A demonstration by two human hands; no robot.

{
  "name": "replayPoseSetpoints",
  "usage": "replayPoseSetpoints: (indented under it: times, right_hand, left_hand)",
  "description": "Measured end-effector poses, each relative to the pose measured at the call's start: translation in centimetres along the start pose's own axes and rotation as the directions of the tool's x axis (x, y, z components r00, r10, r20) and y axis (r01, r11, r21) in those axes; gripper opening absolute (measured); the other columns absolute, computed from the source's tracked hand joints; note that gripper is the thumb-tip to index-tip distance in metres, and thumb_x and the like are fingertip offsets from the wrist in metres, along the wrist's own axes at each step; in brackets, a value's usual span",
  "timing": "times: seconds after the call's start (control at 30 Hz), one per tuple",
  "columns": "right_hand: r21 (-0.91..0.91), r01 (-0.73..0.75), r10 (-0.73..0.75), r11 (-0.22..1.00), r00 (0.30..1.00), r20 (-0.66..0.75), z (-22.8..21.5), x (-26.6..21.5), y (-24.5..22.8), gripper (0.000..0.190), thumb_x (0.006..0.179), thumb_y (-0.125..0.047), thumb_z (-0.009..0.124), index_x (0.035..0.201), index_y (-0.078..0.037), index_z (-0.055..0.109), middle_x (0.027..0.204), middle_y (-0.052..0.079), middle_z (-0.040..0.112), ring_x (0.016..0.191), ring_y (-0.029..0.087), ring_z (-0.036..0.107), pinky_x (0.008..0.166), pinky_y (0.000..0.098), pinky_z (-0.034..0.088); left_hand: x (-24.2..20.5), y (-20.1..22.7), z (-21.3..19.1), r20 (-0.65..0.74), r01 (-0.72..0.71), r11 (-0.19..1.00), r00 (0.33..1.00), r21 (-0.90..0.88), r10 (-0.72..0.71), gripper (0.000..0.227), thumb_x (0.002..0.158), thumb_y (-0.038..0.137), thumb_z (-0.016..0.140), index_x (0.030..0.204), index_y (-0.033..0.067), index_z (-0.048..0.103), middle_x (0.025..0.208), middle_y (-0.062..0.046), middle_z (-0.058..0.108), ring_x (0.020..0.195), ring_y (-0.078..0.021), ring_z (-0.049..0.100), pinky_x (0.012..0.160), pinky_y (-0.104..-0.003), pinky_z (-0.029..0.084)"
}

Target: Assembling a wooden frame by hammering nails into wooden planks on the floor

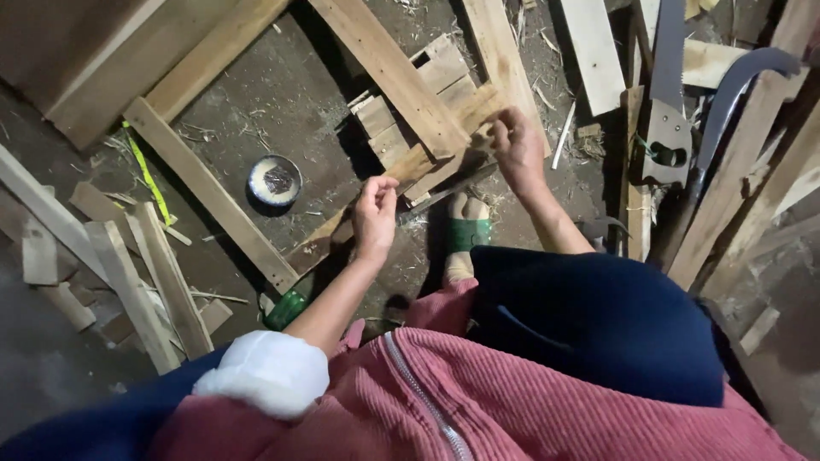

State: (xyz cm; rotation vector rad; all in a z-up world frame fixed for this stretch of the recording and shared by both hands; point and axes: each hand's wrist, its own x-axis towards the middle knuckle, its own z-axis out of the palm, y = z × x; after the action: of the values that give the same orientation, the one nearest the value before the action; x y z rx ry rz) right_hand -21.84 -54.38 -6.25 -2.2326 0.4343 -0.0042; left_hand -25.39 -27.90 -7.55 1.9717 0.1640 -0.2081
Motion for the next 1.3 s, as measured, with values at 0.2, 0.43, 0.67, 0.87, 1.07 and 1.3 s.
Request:
replayPoseSetpoints:
  times: [0.2,0.43,0.67,0.87,1.07,1.3]
  right_hand:
    - [0.092,-0.11,0.101,0.99,0.99,0.1,1.4,-1.5,1.0,0.021,0.106,-0.036,0.06,0.105,-0.017,0.071,0.085,0.013,0.072,0.088,0.035,0.072,0.081,0.0478,0.054]
    - [0.232,-0.301,0.255,0.925,0.944,0.209,3.2,-1.0,1.3,0.029,0.103,-0.045,0.066,0.092,-0.018,0.072,0.072,0.005,0.074,0.071,0.016,0.074,0.066,0.0306,0.059]
    - [0.571,-0.368,0.234,0.734,0.926,0.297,4.3,-2.5,-0.3,0.022,0.106,-0.028,0.061,0.102,-0.007,0.067,0.075,0.01,0.072,0.065,0.013,0.071,0.06,0.0258,0.061]
    - [0.657,-0.346,0.205,0.67,0.937,0.285,5.4,-4.6,-0.9,0.022,0.107,-0.028,0.062,0.099,-0.008,0.064,0.079,0.012,0.07,0.07,0.013,0.07,0.064,0.0254,0.059]
    - [0.667,-0.347,0.202,0.659,0.936,0.287,6.4,-5.5,-1.1,0.023,0.106,-0.029,0.063,0.099,-0.007,0.065,0.081,0.012,0.072,0.071,0.013,0.072,0.066,0.027,0.062]
    - [0.649,-0.398,0.245,0.648,0.916,0.316,7.5,-6.3,-1.5,0.022,0.107,-0.025,0.061,0.099,-0.005,0.064,0.086,0.017,0.074,0.075,0.017,0.075,0.066,0.03,0.062]
  left_hand:
    - [1.8,2.5,0.4,-0.082,-0.22,0.967,0.969,0.13,0.232,0.011,0.089,0.01,0.071,0.097,0.017,0.069,0.086,-0.004,0.064,0.082,-0.0241,0.066,0.076,-0.034,0.055]
    - [2.0,1.5,0.0,-0.096,-0.192,0.971,0.974,0.141,0.207,0.011,0.089,0.012,0.071,0.098,0.0185,0.069,0.086,-0.004,0.066,0.084,-0.0256,0.066,0.079,-0.037,0.054]
    - [2.0,1.9,-0.5,-0.126,-0.118,0.989,0.984,0.095,0.129,0.014,0.088,0.011,0.071,0.099,0.019,0.069,0.086,-0.004,0.067,0.084,-0.0256,0.067,0.076,-0.035,0.055]
    - [1.8,1.5,-0.8,-0.129,-0.021,0.998,0.991,0.067,0.03,0.015,0.089,0.012,0.068,0.101,0.0218,0.069,0.083,-0.005,0.071,0.079,-0.027,0.069,0.072,-0.038,0.056]
    - [1.7,0.4,-0.1,-0.107,0.033,0.994,0.994,0.105,-0.022,0.017,0.091,0.017,0.067,0.105,0.0269,0.068,0.085,0.0,0.072,0.081,-0.0251,0.07,0.075,-0.039,0.057]
    - [1.6,-0.4,0.1,-0.055,-0.091,0.968,0.993,0.235,0.107,0.033,0.089,0.018,0.07,0.119,0.0327,0.067,0.093,0.004,0.069,0.093,-0.0238,0.066,0.082,-0.042,0.059]
